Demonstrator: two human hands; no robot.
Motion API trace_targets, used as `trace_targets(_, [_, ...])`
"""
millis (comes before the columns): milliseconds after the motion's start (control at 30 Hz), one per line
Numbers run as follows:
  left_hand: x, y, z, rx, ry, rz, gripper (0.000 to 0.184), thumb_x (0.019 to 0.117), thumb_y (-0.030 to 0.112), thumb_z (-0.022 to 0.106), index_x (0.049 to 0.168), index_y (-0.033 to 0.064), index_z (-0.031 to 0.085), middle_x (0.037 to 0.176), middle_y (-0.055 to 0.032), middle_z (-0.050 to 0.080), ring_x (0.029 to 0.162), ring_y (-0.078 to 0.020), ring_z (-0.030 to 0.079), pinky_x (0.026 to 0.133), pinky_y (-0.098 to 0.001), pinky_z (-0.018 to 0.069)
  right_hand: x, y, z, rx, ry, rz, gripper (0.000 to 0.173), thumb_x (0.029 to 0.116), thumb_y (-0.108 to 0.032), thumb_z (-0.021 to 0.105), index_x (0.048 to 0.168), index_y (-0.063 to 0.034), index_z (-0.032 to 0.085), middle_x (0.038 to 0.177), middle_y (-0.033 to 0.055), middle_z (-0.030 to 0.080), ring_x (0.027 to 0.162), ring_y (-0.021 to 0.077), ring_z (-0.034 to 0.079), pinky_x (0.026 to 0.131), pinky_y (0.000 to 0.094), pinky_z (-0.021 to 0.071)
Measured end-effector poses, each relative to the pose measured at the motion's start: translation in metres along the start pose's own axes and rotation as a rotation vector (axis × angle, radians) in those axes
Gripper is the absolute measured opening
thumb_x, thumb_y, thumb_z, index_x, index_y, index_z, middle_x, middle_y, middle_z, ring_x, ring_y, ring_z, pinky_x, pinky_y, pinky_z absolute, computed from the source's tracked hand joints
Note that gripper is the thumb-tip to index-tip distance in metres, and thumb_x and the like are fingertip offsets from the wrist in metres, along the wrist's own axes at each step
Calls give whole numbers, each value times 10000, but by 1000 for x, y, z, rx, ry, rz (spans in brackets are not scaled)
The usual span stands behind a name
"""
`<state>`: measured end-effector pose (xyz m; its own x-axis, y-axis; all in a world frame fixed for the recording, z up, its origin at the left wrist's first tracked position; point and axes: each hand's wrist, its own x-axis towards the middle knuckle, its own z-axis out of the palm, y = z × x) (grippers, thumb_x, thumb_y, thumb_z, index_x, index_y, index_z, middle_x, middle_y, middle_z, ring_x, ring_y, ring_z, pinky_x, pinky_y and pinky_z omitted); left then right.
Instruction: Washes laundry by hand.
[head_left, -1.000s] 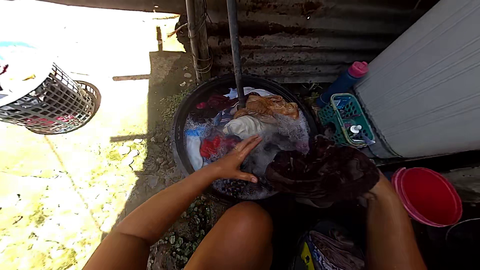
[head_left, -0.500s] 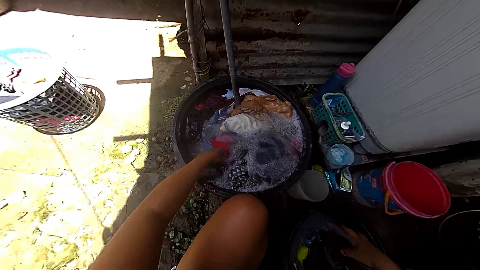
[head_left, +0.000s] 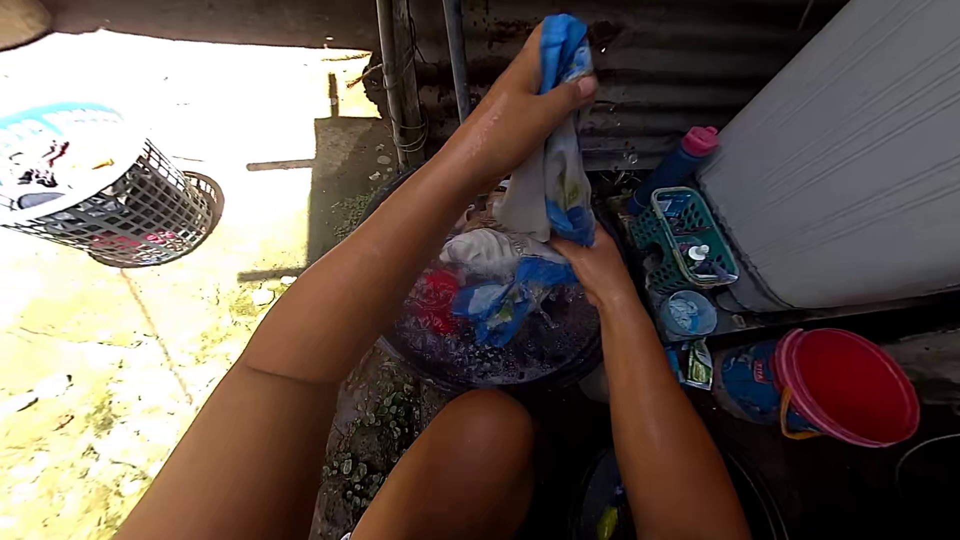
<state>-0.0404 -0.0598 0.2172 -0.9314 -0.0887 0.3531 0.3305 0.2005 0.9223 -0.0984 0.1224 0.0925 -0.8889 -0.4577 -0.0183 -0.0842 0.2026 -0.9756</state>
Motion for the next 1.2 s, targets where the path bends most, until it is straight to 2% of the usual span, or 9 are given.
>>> trace_targets(167, [-35,-149,-35,657,-506,-470,403,1037,248,617,1315,-43,624,1312,-255,628,1235,-378,603,1070,-580,445,6,45,-49,-94,151,90,607,950,-91,640,1507,-149,404,1379,140,590,1153,239,634,926,465,550])
trace_targets(333, [-37,-293,-8,887,-259,-587,652,975,264,676,1554,99,426,1490,-308,473,1283,-533,533,994,-733,434,29,116,2,-554,-92,325,744,912,-56,703,1570,-86,358,1445,306,512,1301,456,543,1057,631,453])
trace_targets(500, [-67,-291,48,892,-472,-791,539,983,211,635,1497,139,489,1251,-282,649,1146,-500,628,906,-710,486,33,178,47,-944,-488,653,846,952,-229,655,1654,-180,185,1634,278,252,1450,455,371,1159,594,349])
trace_targets(667, [-123,-318,56,715,-592,-1003,441,1069,140,502,1440,-99,484,1483,-324,481,1413,-478,433,1163,-618,325,-9,189,53,-887,-522,688,475,1123,-161,337,1522,95,376,1597,283,362,1511,414,316,1231,552,248])
trace_targets(800, [-120,-292,42,795,-693,-1029,388,1057,145,511,1341,-114,569,1421,-342,524,1384,-499,450,1127,-677,323,-5,177,39,-853,-589,604,512,1068,-164,483,1514,73,399,1544,283,434,1461,402,402,1196,564,311])
trace_targets(900, [-109,-262,30,652,-444,-780,451,990,206,648,1396,16,595,1356,-260,614,1297,-452,554,1070,-689,394,9,137,14,-388,-307,461,701,890,-45,730,1510,-11,404,1409,282,546,1281,384,566,1063,541,471])
trace_targets(1000, [-101,-221,59,328,-321,-493,1078,802,262,880,1618,46,208,1570,-223,411,1432,-353,439,1168,-552,378,8,49,-11,-109,-206,209,646,867,9,699,1457,-71,450,1346,220,592,1158,312,631,934,503,549])
trace_targets(1067, [-93,-216,91,162,-140,-294,1028,730,238,922,1528,-32,332,1482,-252,480,1376,-317,490,1163,-482,407,-3,-8,-23,5,-229,42,595,866,-9,634,1430,-78,459,1363,132,580,1154,190,623,929,384,558])
trace_targets(1200, [-52,-178,114,62,319,-95,459,947,100,673,1357,-70,555,1284,-191,651,1195,-195,630,1066,-367,493,-25,-44,-44,381,-25,-156,554,959,-116,521,1499,-86,401,1376,104,551,1153,181,622,903,362,586])
